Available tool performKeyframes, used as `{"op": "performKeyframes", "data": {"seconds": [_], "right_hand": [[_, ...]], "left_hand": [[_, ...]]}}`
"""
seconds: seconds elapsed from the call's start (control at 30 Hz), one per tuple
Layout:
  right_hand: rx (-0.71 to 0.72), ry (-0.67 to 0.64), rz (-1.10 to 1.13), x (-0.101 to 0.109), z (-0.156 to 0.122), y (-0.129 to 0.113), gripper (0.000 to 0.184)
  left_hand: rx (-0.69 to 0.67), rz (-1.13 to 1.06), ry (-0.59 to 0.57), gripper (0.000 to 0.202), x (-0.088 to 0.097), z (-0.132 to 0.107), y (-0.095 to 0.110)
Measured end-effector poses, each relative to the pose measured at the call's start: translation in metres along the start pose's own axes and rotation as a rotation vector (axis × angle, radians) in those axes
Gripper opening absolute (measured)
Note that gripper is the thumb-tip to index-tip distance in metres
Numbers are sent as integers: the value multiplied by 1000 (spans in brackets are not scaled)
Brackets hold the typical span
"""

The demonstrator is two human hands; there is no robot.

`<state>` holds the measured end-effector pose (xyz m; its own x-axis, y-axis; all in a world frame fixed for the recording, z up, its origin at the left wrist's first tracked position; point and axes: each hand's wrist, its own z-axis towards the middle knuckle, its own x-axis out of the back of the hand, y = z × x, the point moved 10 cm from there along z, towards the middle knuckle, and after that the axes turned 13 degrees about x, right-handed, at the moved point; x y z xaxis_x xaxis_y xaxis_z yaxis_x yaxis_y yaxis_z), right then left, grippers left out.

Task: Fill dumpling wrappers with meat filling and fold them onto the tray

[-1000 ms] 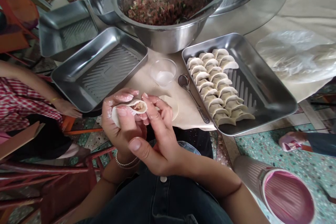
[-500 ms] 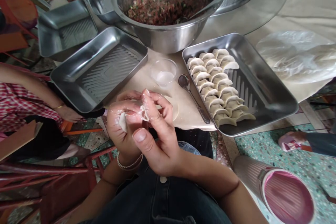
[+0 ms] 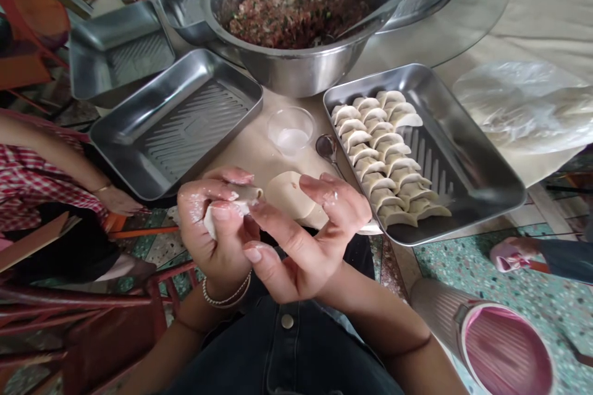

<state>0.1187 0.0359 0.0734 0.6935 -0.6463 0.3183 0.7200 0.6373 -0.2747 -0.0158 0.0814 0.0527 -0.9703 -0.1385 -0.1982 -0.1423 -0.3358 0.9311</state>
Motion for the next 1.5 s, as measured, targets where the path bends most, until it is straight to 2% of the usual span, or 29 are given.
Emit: {"op": "performKeyframes", "data": {"seconds": [0.13,0.27,0.43,0.53,0.63,0.73,0.8,0.93,1.03,1.17,1.4,1.5], "right_hand": [[10,-17,-34,3,0,2,29],[18,-44,0,1,0,1,35],[-70,-91,55,-4,3,4,37],[-59,-105,78,-6,6,3,37],[-58,-96,129,-5,6,3,33],[-118,-3,225,0,4,9,30],[-201,10,332,-4,0,15,33],[-320,-104,630,-28,-10,13,41],[-371,-143,742,-38,-15,7,46],[-374,-150,696,-40,-14,3,46],[-328,-142,592,-36,-9,3,50],[-266,-128,495,-31,-6,6,48]], "left_hand": [[40,-15,3,7,2,1,-2],[23,-6,2,8,1,1,-2],[-35,10,17,9,0,-1,1],[10,34,-17,12,-3,0,-3],[72,-34,-14,10,-1,1,-8],[84,-133,-8,10,0,2,-11],[72,-129,2,12,0,2,-11],[-15,-7,80,14,6,3,-5],[-62,32,89,14,7,3,-3],[-73,-8,53,11,5,1,-4],[-13,22,-4,10,-1,0,-3],[-13,41,-30,7,-3,1,-2]]}}
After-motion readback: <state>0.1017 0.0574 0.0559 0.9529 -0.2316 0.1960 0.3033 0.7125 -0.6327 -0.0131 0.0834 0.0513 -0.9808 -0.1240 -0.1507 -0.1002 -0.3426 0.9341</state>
